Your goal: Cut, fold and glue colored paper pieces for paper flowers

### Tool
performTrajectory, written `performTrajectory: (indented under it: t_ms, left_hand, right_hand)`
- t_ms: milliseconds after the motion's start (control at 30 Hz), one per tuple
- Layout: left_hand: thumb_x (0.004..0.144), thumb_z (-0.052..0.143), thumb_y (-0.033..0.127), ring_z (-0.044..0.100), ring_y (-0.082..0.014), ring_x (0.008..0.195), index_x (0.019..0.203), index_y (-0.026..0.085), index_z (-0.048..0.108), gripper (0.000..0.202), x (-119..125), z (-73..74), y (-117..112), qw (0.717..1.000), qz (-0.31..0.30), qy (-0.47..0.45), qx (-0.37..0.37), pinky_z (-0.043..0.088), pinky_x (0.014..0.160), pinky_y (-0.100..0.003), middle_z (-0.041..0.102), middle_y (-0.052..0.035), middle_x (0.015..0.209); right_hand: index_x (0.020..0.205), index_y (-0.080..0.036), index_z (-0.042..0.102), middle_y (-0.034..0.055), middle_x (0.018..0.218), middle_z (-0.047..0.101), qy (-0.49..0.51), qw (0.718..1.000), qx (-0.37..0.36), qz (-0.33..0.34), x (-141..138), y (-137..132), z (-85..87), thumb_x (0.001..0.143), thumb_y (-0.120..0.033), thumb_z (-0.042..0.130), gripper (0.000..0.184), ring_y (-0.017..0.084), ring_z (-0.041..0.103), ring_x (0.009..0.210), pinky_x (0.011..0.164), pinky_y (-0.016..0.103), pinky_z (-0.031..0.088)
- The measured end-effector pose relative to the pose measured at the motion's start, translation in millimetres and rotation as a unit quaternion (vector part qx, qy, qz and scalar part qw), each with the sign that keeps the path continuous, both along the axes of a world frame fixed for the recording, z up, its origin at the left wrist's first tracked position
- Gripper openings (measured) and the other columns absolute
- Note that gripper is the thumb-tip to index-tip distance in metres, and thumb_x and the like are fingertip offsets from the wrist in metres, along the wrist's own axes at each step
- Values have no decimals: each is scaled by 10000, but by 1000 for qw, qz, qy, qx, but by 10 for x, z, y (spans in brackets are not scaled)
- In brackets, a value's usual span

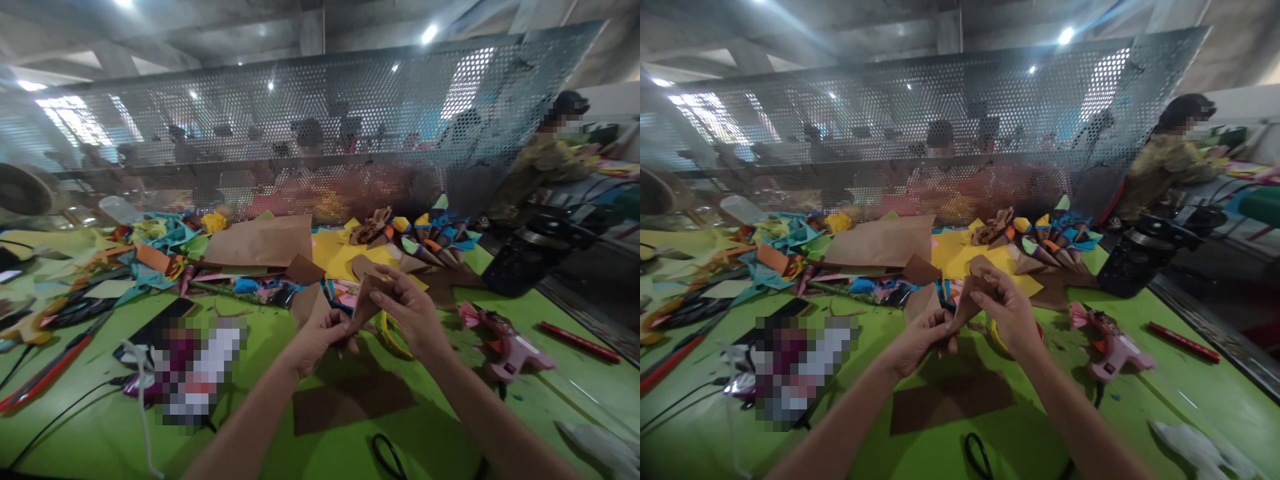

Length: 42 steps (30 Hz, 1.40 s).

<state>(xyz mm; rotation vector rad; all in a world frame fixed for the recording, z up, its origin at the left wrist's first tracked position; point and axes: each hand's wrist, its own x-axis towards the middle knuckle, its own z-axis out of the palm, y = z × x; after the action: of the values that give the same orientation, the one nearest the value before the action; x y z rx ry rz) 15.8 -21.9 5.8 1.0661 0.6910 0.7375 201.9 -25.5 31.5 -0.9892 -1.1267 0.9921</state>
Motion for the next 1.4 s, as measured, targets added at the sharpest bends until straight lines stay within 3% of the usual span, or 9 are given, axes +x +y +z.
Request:
performTrajectory:
  t_ms: [67,167,367,533,667,800,967,1233,1400]
  left_hand:
    - [696,764,575,521,-83,471,751,178,514,472,8,-32,16,999,19,15,29,372,455,-171,647,-11,565]
    - [698,744,604,517,-90,475,763,178,521,486,15,-59,34,996,46,39,63,399,465,-189,618,9,565]
    - [701,707,651,526,-101,505,769,181,522,510,19,-52,36,991,64,72,88,402,478,-197,599,14,573]
    - [789,609,656,486,-94,504,784,184,539,477,19,-60,28,986,63,97,116,396,473,-203,591,16,632]
    - [916,495,547,500,-97,564,846,176,586,389,19,-75,13,968,81,137,194,386,520,-201,633,-5,696]
    - [888,580,454,545,-112,623,958,171,622,294,46,-92,-4,954,105,159,231,396,548,-202,647,-8,724]
    - [845,616,453,508,-99,535,889,151,645,307,76,-58,2,963,132,156,178,384,490,-196,667,-22,679]
    - [671,765,554,503,-90,506,829,127,666,466,56,9,24,989,118,48,73,434,460,-202,672,-34,687]
    - [693,755,552,511,-90,515,799,122,669,451,58,31,11,991,119,24,60,426,455,-193,672,-38,684]
  right_hand:
    - [1138,-285,656,30,977,727,-12,1000,12,-6,0,6,-4,683,-366,816,489,214,650,890,779,334,504]
    - [981,-254,691,41,975,710,-38,999,12,-7,5,10,-2,677,-383,808,350,213,633,868,762,330,494]
    - [627,-206,617,-10,685,552,-111,993,9,-34,43,27,-9,664,-387,790,254,165,500,687,649,289,403]
    - [670,-205,647,-4,720,578,-83,995,2,-48,68,49,-58,668,-375,789,221,179,524,732,693,299,410]
    - [692,-206,649,-6,736,580,-75,994,11,-72,88,73,-114,694,-380,783,220,174,526,731,691,297,409]
    - [691,-204,651,-8,729,574,-59,995,5,-83,76,69,-126,698,-393,785,232,165,519,714,667,290,404]
    - [681,-191,661,-4,697,582,-37,997,-5,-68,26,26,-70,670,-418,805,269,160,525,683,647,289,413]
    - [698,-203,652,1,713,603,-19,998,-16,-60,31,28,-66,661,-442,812,291,171,546,685,659,305,432]
    - [682,-200,668,6,701,622,-12,999,-12,-51,14,21,-41,638,-434,827,287,173,558,685,669,306,441]
